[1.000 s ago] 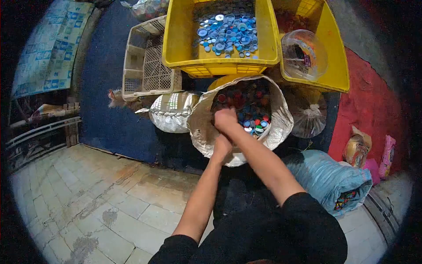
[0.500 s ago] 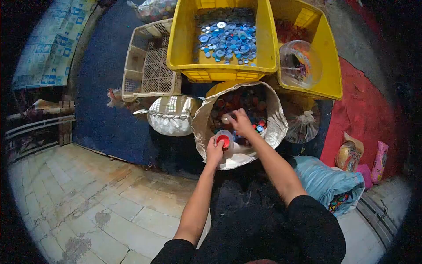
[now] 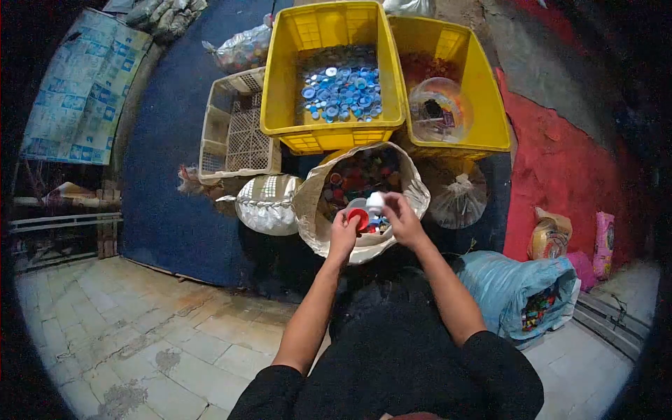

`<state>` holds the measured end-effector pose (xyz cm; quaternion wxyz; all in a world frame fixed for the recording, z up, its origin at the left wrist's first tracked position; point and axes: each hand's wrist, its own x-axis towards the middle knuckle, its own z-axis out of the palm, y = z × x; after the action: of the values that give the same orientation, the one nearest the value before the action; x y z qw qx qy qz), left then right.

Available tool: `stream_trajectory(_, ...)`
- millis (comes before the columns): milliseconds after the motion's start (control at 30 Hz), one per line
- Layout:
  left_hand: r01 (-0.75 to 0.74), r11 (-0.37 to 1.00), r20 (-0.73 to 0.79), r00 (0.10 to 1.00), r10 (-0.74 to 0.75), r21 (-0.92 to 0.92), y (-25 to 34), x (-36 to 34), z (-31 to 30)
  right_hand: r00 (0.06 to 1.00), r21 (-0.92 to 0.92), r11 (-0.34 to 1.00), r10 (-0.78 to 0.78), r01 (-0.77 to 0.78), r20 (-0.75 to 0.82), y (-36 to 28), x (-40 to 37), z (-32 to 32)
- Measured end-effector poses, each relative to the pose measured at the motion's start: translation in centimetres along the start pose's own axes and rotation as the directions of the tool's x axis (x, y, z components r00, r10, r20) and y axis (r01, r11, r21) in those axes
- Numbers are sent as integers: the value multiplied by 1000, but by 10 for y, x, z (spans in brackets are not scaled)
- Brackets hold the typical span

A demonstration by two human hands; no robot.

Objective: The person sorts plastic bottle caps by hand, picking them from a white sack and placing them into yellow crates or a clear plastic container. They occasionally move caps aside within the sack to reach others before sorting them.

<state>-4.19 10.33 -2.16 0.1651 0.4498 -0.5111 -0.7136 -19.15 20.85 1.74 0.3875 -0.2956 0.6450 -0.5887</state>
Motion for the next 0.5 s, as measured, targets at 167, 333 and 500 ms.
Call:
stream_trajectory(167, -41, 992, -18, 999, 43, 120, 48, -21, 37, 981, -203, 960, -186, 195, 60, -30, -22, -6)
stream_trajectory(333, -66, 986, 142, 989, 43, 156, 72, -31, 56, 990, -109, 984, -140, 140, 10, -39, -31, -17)
stream_trajectory(500, -134, 991, 322, 939, 120, 20, 74, -32, 75, 994, -56, 993, -103, 100, -41, -42, -46, -33)
